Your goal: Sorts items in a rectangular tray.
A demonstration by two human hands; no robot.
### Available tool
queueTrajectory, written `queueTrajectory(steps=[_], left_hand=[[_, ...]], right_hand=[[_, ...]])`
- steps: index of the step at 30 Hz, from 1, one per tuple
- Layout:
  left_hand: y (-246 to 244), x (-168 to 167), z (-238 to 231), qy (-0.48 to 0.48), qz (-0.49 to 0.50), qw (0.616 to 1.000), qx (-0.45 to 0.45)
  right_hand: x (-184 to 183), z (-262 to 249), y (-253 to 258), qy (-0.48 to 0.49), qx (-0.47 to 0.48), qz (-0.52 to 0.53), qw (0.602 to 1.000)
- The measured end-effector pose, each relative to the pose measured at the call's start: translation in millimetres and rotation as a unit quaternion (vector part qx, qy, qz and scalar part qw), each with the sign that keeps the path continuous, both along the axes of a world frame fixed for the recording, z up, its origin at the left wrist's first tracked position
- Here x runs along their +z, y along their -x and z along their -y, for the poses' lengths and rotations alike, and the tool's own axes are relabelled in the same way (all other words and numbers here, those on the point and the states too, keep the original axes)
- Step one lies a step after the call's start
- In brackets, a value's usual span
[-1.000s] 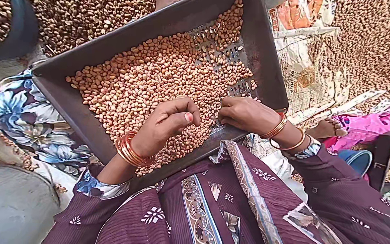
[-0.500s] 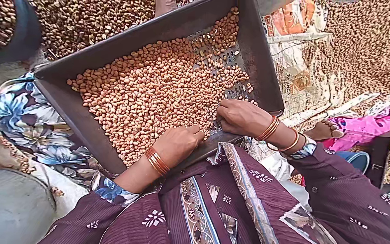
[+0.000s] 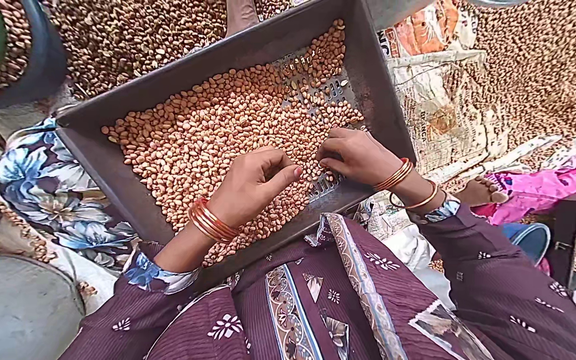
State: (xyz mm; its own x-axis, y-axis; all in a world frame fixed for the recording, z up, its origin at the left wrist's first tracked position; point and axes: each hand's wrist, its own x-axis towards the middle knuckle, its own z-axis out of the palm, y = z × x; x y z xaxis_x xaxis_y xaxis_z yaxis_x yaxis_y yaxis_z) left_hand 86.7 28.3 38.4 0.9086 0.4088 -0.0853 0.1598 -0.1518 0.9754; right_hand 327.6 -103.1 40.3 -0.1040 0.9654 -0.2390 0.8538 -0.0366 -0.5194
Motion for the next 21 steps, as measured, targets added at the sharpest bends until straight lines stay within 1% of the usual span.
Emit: queueTrajectory(steps=[2, 4, 6, 8, 12, 14, 17, 21], left_hand=[[-13.3, -4.8, 4.3, -0.126, -0.012, 0.991, -0.035], [-31.1, -11.4, 11.5, -0.239, -0.038, 0.966, -0.09], [-47.9, -16.9, 22.8, -0.314, -0.084, 0.936, -0.135], [-58.7, -19.3, 32.8, -0.339, -0.12, 0.92, -0.155], [-60.5, -24.9, 46.1, -0.383, -0.096, 0.911, -0.123], [-60.1, -26.4, 49.5, -0.398, -0.094, 0.906, -0.112], [-60.1, -30.1, 49.1, -0.384, -0.09, 0.913, -0.103], [-60.9, -25.2, 40.9, -0.335, -0.117, 0.927, -0.123]], right_hand=[[2.4, -0.8, 4.7, -0.005, 0.012, 0.022, 1.0], [3.5, -0.7, 6.6, -0.015, 0.033, 0.035, 0.999], [2.0, 2.0, 5.6, -0.024, 0.049, 0.033, 0.998], [1.1, 6.3, 3.0, -0.011, 0.046, 0.021, 0.999], [1.1, 14.6, 1.0, 0.013, 0.032, -0.012, 0.999], [6.1, 13.6, 4.8, 0.03, 0.024, -0.006, 0.999], [1.6, 12.8, 2.1, 0.039, 0.037, -0.002, 0.999], [9.1, 12.9, 1.8, 0.089, 0.037, 0.002, 0.995]])
